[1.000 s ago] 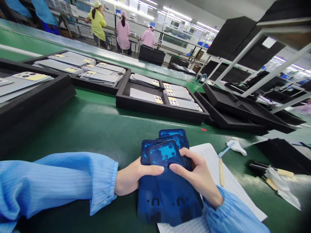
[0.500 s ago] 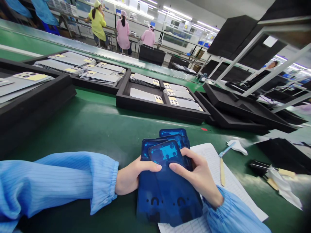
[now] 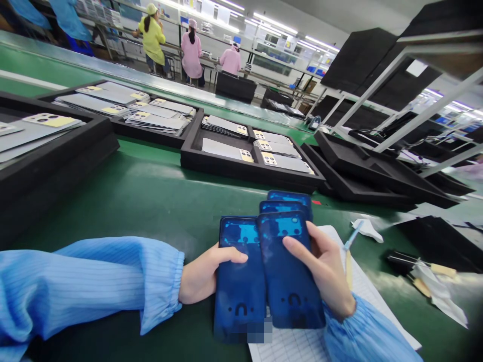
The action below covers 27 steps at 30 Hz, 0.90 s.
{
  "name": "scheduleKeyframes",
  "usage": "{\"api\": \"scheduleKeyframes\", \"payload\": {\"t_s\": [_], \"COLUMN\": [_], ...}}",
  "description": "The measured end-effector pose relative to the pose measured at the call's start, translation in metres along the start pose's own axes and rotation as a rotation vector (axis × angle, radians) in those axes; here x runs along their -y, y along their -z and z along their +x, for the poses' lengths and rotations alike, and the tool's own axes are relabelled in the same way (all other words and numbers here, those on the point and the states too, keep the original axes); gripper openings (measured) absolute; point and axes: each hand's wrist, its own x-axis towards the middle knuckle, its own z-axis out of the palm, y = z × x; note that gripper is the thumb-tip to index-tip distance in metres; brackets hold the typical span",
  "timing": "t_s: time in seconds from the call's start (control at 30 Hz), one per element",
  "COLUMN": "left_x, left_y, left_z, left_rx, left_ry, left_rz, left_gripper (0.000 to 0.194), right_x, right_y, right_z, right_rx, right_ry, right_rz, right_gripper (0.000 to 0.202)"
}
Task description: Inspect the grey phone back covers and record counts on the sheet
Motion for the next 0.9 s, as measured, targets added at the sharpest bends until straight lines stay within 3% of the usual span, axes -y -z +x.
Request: {"api": "scheduleKeyframes", "payload": {"t_s": [0.2, 0.4, 0.67, 0.83, 0.9], "left_x": [-0.002, 0.002, 0.003, 0.004, 0.004], "left_y": [-0.002, 0.0, 0.002, -0.001, -0.001], "left_z": [0.001, 0.0, 0.0, 0.0, 0.0], "left_rx": [0.093, 0.121, 0.039, 0.056, 0.066], "left_ry": [-0.035, -0.077, -0.084, -0.141, -0.171], "left_rz": [0.034, 0.078, 0.082, 0.13, 0.142], "left_gripper": [0.031, 0.029, 0.045, 0.041, 0.038], "right_x": [0.001, 0.001, -0.01, -0.006, -0.006], "right_y": [0.015, 0.008, 0.003, 0.0, -0.003], "right_z": [0.007, 0.007, 0.004, 0.002, 0.002], "right_rx": [-0.18, -0.063, 0.152, 0.156, 0.172], "right_ry": [0.007, 0.088, 0.116, 0.2, 0.173], "right_rz": [0.109, 0.088, -0.098, -0.183, -0.179], "right_gripper": [0.023, 0.061, 0.022, 0.011, 0.021]}}
